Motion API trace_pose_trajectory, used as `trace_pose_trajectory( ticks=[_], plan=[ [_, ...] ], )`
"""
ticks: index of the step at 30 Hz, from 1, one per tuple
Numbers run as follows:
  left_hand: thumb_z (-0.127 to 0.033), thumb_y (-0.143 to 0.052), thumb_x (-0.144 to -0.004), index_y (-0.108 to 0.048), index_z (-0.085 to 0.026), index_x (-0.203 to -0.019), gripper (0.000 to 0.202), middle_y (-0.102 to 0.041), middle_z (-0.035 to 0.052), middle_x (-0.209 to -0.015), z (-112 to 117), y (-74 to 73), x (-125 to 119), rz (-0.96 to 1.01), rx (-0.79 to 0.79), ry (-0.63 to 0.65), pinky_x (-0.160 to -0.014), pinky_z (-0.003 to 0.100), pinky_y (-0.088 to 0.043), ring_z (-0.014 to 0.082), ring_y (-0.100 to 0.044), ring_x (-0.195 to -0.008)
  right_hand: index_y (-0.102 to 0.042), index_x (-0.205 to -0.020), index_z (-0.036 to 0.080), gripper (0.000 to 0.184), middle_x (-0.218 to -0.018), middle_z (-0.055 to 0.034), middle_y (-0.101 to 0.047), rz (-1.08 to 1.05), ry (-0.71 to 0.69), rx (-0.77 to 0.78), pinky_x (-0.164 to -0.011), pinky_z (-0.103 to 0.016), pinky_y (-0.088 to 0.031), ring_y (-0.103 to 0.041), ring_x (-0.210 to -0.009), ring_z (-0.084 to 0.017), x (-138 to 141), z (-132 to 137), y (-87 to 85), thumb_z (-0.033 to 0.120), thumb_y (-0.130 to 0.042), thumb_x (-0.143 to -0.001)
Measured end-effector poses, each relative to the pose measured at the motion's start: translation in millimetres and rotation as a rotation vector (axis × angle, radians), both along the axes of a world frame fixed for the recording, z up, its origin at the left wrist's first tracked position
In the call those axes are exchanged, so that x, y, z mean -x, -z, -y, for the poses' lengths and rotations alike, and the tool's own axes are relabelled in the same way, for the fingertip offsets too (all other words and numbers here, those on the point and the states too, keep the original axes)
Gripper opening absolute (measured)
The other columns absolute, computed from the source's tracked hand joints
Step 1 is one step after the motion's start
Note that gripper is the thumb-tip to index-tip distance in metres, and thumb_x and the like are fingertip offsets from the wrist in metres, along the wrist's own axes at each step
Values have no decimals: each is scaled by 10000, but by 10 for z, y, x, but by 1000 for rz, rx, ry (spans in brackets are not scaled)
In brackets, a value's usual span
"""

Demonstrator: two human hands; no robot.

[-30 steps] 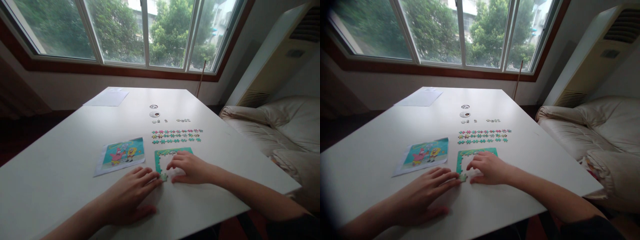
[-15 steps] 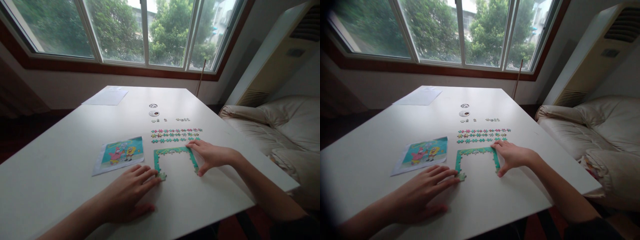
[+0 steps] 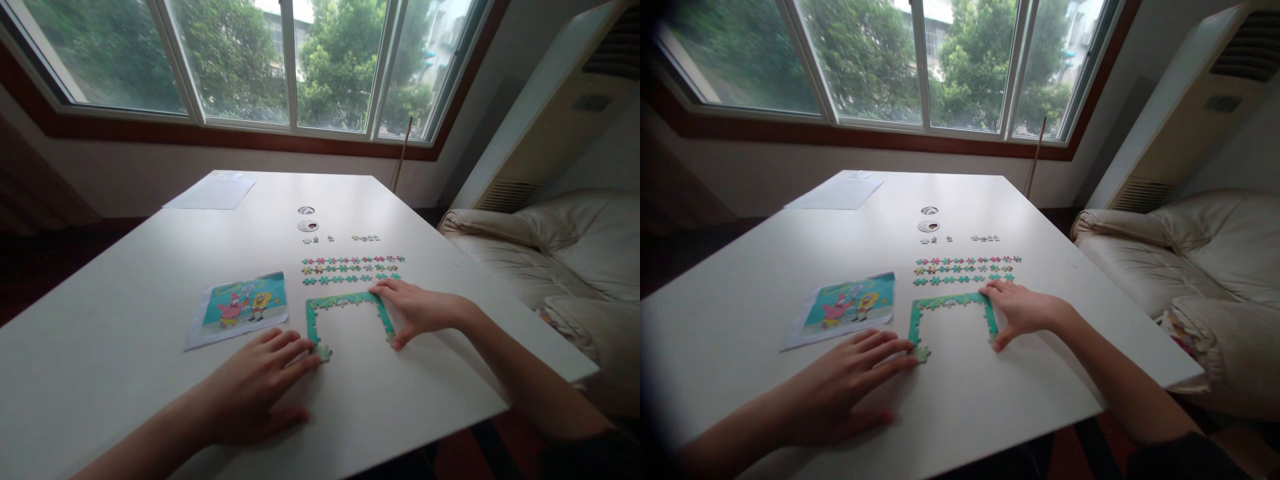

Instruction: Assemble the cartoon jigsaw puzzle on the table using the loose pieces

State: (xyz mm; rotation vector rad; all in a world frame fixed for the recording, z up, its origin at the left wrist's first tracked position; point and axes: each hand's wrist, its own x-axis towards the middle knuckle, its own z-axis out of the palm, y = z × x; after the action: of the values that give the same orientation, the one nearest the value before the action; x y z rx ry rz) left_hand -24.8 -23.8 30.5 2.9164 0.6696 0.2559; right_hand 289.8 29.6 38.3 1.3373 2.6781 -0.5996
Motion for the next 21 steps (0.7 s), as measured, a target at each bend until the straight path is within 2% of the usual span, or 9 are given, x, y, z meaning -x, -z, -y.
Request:
trace_pose_trajectory(
  ticks=[17, 21],
  plan=[
    [-459, -512, -798, -409, -178, -1267, 556, -523, 122, -1204, 64, 33, -28, -106, 35, -29, -865, 450, -395, 306, -514, -1016, -307, -1341, 102, 1040, -1336, -189, -326, 42, 17, 17, -1008, -416, -287, -300, -1235, -338, 9, -7, -4, 574, -708, -506],
    [-454, -517, -799, -415, -164, -1264, 557, -528, 129, -1201, 57, 15, -35, -99, 21, -23, -860, 451, -399, 310, -520, -1012, -321, -1338, 127, 974, -1323, -167, -352, -4, -16, -39, -1000, -402, -296, -330, -1219, -318, 27, -26, -67, 590, -675, -557]
  ],
)
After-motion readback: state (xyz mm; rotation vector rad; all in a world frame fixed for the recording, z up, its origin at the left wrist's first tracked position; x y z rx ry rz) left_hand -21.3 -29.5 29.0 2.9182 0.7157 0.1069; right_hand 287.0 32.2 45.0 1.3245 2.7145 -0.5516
